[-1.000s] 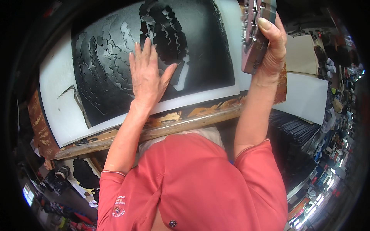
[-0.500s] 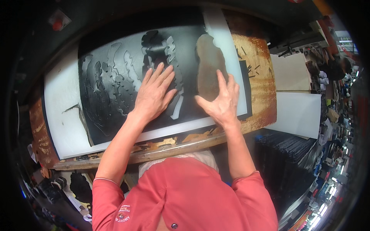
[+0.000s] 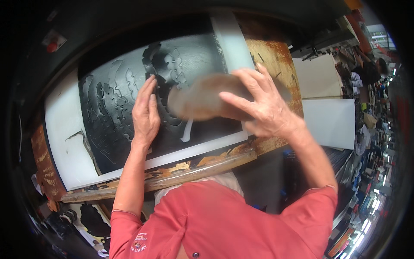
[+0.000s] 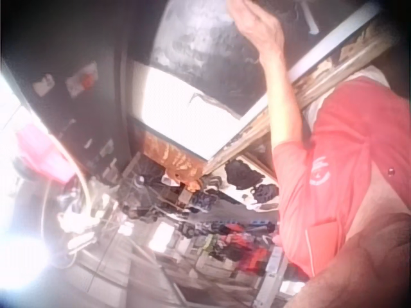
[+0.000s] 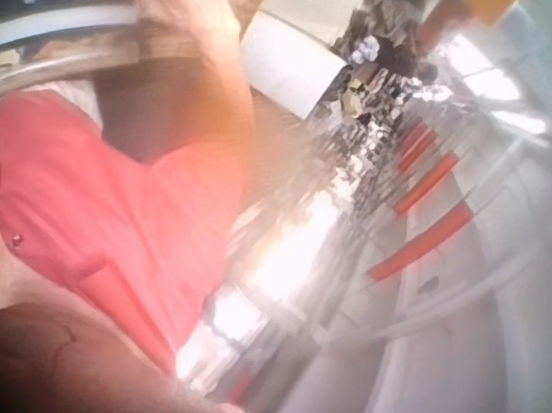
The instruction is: The person uses a handheld blade to cut intricate shapes from a black rubber sheet on a cutting machine. They repeatedly press the blade into the material, remove the cut pieces, and place them on a nearby surface. The person then feeds a new sheet into the machine and continues cutting.
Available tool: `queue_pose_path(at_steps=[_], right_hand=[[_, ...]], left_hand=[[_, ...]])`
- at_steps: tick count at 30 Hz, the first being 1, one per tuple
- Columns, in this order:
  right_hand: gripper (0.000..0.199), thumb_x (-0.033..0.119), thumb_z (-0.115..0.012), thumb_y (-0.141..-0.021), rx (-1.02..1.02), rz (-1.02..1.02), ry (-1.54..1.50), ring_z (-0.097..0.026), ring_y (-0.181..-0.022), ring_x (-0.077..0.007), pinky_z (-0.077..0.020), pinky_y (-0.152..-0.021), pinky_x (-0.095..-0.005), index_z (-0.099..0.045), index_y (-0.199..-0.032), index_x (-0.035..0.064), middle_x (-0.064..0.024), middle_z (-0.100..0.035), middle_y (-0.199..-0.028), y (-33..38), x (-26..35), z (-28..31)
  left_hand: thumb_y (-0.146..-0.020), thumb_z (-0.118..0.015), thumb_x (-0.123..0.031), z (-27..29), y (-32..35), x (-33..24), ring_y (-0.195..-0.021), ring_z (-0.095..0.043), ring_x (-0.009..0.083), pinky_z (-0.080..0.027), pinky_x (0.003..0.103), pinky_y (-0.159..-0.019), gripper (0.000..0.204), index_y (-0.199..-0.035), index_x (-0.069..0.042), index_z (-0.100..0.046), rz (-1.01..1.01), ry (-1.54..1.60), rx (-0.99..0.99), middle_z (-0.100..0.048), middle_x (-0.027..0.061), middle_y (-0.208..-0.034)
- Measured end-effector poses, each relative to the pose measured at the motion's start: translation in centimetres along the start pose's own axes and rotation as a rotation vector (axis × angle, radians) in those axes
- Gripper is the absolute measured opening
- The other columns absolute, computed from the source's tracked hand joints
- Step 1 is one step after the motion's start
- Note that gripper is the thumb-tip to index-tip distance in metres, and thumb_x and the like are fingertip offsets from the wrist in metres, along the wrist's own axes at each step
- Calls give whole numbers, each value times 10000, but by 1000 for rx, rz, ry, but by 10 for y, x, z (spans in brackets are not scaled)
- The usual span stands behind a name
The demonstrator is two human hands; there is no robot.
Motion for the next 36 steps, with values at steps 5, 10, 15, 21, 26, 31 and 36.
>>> queue_pose_path(at_steps=[5, 10, 15, 21, 26, 31, 36], right_hand=[[808, -102, -651, -775, -178, -304, -83, -465, -1454, -477, -445, -1209, -541, -577, -1543, 139, -254, -480, -1591, -25, -40, -6], [1204, 559, -903, -757, -199, -932, -392, -226, -1574, -603, -311, -1262, -631, -351, -1656, -21, -447, -182, -1689, -40, -17, -96], [1035, 363, -908, -687, -437, -994, -296, -424, -1458, -526, -390, -1229, -554, -514, -1568, -9, -391, -365, -1633, -55, -9, -102], [914, 287, -866, -633, -437, -978, -308, -467, -1414, -506, -441, -1191, -529, -638, -1478, 25, -366, -405, -1615, -65, -3, -85], [865, 288, -851, -628, -475, -858, -306, -499, -1366, -502, -462, -1173, -503, -676, -1424, -3, -367, -427, -1593, -95, 0, -85], [846, 271, -822, -624, -467, -823, -286, -512, -1335, -514, -475, -1153, -511, -683, -1404, -26, -383, -429, -1583, -111, -1, -94], [832, 282, -826, -666, -472, -779, -288, -476, -1342, -542, -461, -1154, -535, -663, -1411, -50, -420, -399, -1562, -109, -2, -98]], left_hand=[[-1007, -591, 67, -2, -1, -4, -1374, -609, 426, -500, 462, -1146, 397, -1401, 45, -630, -18, -32, 13, -621, 241, -1484], [-943, -685, 45, -1, -7, -21, -1429, -547, 465, -450, 541, -1189, 443, -1384, 20, -652, -171, -145, -19, -617, 230, -1485], [-959, -744, -129, -31, -22, -20, -1527, -449, 414, -344, 585, -1258, 472, -1411, -19, -668, -199, -373, 244, -598, 145, -1551], [-966, -752, -206, -41, -23, -11, -1504, -484, 386, -336, 555, -1268, 491, -1408, -8, -672, -150, -426, 288, -605, 136, -1551], [-948, -761, -189, -39, -23, -9, -1495, -496, 386, -338, 558, -1265, 508, -1405, 8, -661, -125, -406, 258, -614, 150, -1535], [-923, -768, -116, -37, -24, -7, -1478, -512, 404, -346, 579, -1257, 550, -1444, -19, -624, -100, -363, 218, -619, 171, -1517], [-925, -761, -118, -38, -23, -6, -1479, -508, 405, -339, 581, -1261, 552, -1447, -16, -611, -105, -372, 222, -615, 171, -1518]])
Point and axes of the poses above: each hand's wrist, its own y-axis away from the middle knuckle, its own z-axis out of the back of the hand, x = y × z, the point moved 5 cm from there along -y, towards the middle knuckle
